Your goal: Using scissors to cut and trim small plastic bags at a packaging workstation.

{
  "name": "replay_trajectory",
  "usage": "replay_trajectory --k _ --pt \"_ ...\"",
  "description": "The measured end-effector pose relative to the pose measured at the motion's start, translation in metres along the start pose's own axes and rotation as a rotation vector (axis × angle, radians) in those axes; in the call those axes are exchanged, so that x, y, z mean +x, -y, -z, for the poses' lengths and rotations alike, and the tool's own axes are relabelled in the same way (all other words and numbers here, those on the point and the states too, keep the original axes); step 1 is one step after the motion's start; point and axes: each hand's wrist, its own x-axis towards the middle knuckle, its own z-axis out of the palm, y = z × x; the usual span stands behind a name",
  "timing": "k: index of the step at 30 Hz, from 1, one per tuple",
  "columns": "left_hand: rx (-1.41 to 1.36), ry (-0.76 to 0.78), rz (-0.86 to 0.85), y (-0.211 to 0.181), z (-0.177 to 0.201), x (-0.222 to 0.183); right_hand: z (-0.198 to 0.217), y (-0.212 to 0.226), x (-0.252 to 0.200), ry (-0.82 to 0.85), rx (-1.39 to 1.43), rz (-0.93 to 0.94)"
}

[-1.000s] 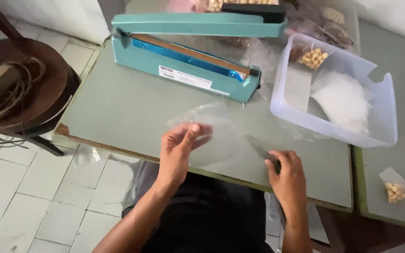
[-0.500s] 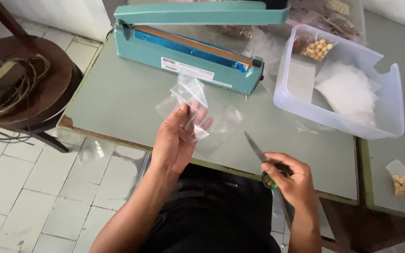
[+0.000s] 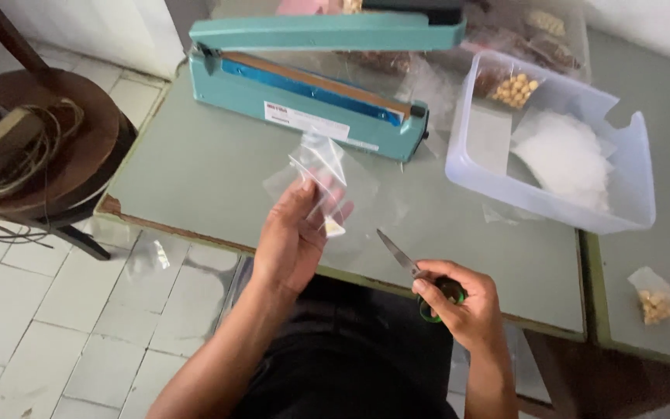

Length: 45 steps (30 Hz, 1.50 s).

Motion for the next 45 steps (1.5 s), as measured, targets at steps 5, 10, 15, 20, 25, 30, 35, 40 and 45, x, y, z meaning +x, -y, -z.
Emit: replay_trajectory --k 5,10,15,20,25,30,35,40,45 --pt "0.036 -0.035 -0.029 0.003 -0.019 -0.018 0.0 -0.002 0.0 0.009 -0.009 -0.057" --pt "0.183 0.06 -0.13 0.02 -0.018 -0.02 -0.007 -0.002 -0.002 0.033 -0.011 0.015" --pt "0.157 0.003 -0.082 0.02 -0.027 -0.023 -0.024 -0.001 -0.002 -0.275 0.298 -0.116" --pt "0.111 0.013 -0.125 0.027 -0.025 -0.02 -0.033 -0.012 -0.001 -0.389 0.532 -0.017" --pt "0.248 0.061 -0.199 0.013 -0.035 -0.03 -0.031 -0.016 -0.002 -0.445 0.563 -0.06" --pt "0.421 0.126 -0.287 0.009 -0.034 -0.034 -0.035 -0.009 -0.003 -0.324 0.641 -0.084" --pt "0.413 0.101 -0.245 0.009 -0.036 -0.036 -0.03 -0.023 -0.002 -0.342 0.693 -0.124" --pt "0.352 0.083 -0.314 0.015 -0.029 -0.032 -0.027 -0.023 -0.005 -0.344 0.645 -0.086" --pt "0.329 0.232 -0.319 0.021 -0.028 -0.036 -0.034 -0.015 -0.006 -0.373 0.678 -0.064"
